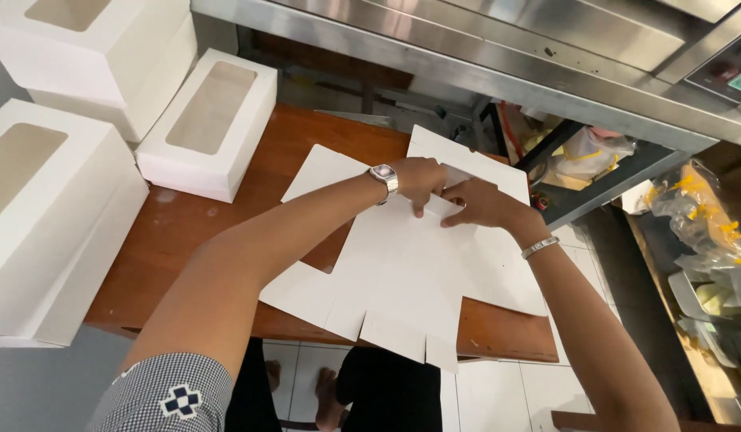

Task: The person assembles white rectangular boxes with clear plastic windows from flat cardboard sheets. They fold the sheets along pre-cut lines, tuck in the flaps to form the box shape, and stack the finished boxes on the table.

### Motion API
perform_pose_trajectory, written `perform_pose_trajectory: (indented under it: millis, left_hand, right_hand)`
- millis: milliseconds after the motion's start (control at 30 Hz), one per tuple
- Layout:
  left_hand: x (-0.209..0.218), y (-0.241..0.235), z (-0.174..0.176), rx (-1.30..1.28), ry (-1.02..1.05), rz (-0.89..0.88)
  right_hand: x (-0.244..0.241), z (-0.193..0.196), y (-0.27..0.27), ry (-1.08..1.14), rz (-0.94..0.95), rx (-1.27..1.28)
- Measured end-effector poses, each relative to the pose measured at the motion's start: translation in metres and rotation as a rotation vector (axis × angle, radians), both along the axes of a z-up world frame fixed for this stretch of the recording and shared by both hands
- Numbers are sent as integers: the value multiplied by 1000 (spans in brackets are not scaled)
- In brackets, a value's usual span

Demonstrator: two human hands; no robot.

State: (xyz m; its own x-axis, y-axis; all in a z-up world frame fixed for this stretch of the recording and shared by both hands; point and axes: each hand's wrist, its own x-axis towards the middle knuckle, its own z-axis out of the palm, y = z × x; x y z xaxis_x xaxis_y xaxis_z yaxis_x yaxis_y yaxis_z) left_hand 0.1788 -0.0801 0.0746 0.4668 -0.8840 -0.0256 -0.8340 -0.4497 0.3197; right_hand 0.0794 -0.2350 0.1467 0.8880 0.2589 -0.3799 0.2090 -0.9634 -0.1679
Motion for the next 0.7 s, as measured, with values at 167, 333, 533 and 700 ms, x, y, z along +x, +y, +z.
perform_pose_trajectory:
  millis: [167,333,533,700]
  left_hand:
    - [-8,8,11,-53,45,29]
    - [-15,4,8,-98,13,17]
    - [-44,-2,37,275,292,386]
    - [-47,45,12,-138,-58,-45]
  right_hand:
    - [-6,11,12,-10,48,-116]
    - [-6,3,11,-29,49,-92]
    - [-14,-20,12,-220,42,-114]
    - [-35,-16,18,-189,-46,115]
